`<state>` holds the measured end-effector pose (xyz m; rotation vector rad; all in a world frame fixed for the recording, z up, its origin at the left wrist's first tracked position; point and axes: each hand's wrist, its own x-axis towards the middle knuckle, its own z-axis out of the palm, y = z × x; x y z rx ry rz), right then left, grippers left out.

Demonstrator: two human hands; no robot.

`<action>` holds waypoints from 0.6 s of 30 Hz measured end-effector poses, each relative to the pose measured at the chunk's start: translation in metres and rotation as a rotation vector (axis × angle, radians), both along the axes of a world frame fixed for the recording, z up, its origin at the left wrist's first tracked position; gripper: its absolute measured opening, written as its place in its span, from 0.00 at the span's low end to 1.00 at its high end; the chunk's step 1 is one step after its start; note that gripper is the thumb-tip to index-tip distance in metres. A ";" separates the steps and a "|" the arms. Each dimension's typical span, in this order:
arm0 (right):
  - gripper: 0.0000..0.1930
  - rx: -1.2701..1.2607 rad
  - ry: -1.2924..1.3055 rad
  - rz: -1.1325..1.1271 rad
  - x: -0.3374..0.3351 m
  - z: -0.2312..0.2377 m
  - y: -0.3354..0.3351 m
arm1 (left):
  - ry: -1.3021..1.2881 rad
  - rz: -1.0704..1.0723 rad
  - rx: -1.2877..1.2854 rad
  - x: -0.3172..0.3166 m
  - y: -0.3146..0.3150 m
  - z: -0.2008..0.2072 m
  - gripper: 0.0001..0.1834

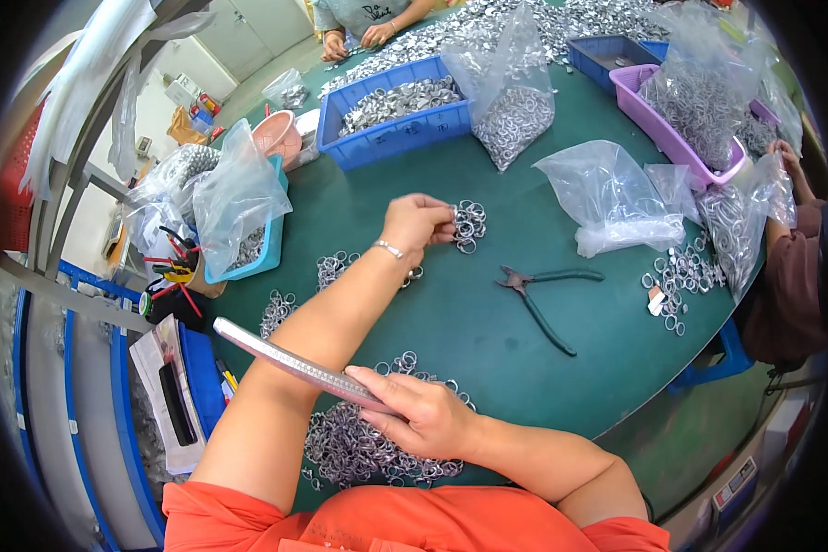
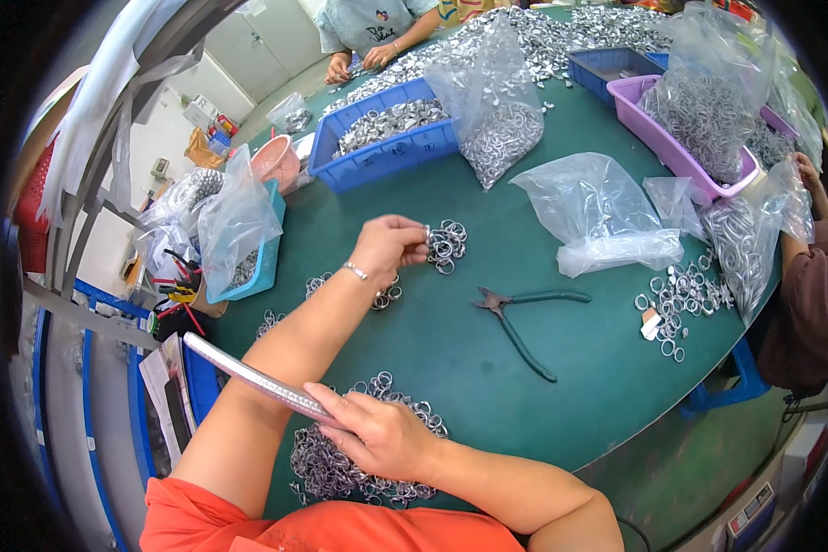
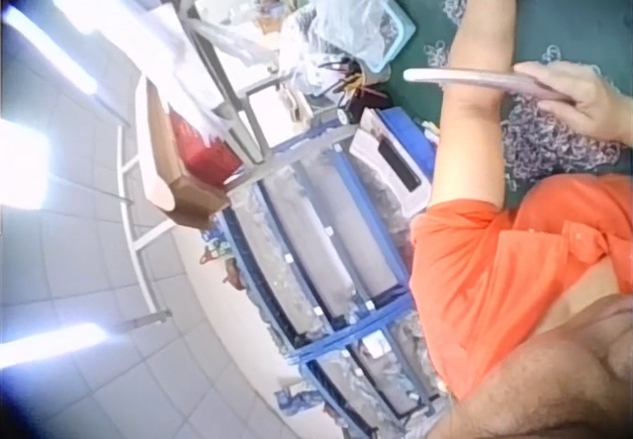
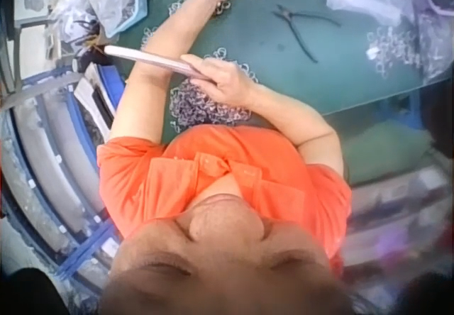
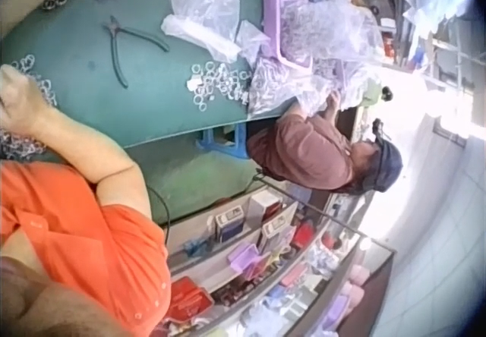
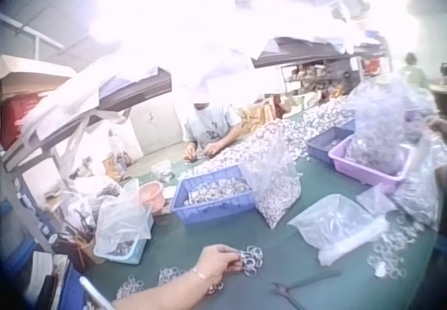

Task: The person handles metal rings one at a time, sliding them onto a tapered metal mandrel and then placing them in groups on a table.

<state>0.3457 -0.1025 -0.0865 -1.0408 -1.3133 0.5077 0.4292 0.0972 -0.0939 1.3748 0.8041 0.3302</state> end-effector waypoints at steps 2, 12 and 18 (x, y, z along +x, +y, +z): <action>0.26 -0.013 0.019 -0.022 0.000 0.001 0.000 | 0.103 -0.055 0.209 0.011 0.009 -0.001 0.04; 0.25 0.071 -0.023 -0.206 0.016 0.001 0.009 | 0.170 -0.197 0.436 -0.011 0.011 0.011 0.11; 0.24 -0.127 0.463 -0.300 0.028 0.000 0.011 | 0.305 -0.560 0.693 -0.094 0.009 0.046 0.09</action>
